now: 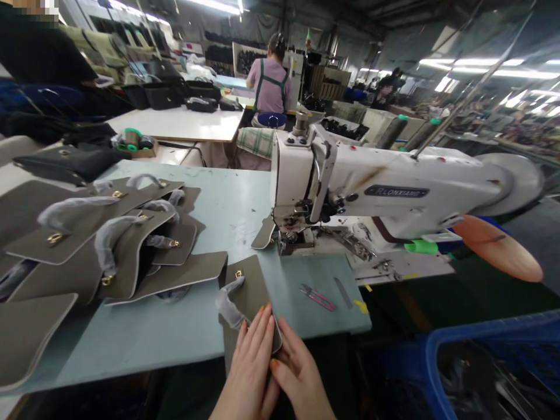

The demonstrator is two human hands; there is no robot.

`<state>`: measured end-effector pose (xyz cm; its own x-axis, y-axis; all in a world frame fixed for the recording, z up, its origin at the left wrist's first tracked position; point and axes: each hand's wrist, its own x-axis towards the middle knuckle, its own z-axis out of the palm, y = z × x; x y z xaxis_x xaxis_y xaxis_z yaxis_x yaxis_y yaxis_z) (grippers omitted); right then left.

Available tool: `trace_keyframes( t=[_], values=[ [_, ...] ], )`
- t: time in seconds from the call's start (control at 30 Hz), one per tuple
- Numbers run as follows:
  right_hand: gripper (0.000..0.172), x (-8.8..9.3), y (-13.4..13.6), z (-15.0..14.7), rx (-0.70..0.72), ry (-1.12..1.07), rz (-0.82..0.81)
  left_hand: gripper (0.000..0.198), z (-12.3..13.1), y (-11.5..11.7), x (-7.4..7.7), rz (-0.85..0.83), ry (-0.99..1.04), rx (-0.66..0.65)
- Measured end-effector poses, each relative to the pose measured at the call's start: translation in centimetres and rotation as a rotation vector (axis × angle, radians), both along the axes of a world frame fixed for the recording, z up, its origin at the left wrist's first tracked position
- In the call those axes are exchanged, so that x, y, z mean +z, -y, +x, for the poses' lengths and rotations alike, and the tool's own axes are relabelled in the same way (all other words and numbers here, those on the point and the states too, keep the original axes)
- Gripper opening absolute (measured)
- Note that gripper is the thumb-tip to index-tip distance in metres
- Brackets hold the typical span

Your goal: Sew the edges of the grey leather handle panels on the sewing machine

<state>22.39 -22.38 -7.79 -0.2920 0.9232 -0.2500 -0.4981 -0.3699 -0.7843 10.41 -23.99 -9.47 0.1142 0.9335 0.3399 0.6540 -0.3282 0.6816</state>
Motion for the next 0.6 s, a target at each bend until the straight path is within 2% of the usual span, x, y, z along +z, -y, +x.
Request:
trace_keyframes(
  t=[0.07, 0.13, 0.2, 0.27, 0.33, 0.4, 0.5, 0.6],
  values=[
    [0.058, 0.3, -0.4, 0.4, -0.015, 0.01, -0.072, 0.065, 0.0, 0.3, 0.5, -0.043, 0.161, -0.018],
    [0.053, 0.9, -0.9, 0.4, -0.023, 0.012, -0.118, 0.053, -0.5, 0.5, 1.0, -0.102, 0.351, 0.036],
    [0.047, 1.4, -1.5, 0.3, -0.009, 0.014, -0.13, 0.042, -1.7, 0.8, 1.1, -0.149, 0.512, 0.171],
    [0.041, 1.5, -1.9, 0.0, 0.0, 0.026, -0.16, 0.036, -3.2, 1.2, 0.6, -0.217, 0.636, 0.356],
    [0.039, 1.2, -2.2, -0.2, -0.002, 0.036, -0.195, 0.039, -4.7, 1.7, -0.4, -0.339, 0.773, 0.531],
    [0.038, 0.9, -2.3, -0.3, 0.011, 0.047, -0.196, 0.048, -5.7, 2.1, -1.3, -0.49, 0.939, 0.643],
    [0.04, 0.9, -2.2, 0.1, 0.062, 0.084, -0.154, 0.056, -6.0, 2.3, -1.5, -0.671, 1.183, 0.66],
    [0.041, 2.1, -2.3, 1.0, 0.162, 0.179, -0.082, 0.051, -5.2, 1.7, 0.0, -0.813, 1.403, 0.5]
  ],
)
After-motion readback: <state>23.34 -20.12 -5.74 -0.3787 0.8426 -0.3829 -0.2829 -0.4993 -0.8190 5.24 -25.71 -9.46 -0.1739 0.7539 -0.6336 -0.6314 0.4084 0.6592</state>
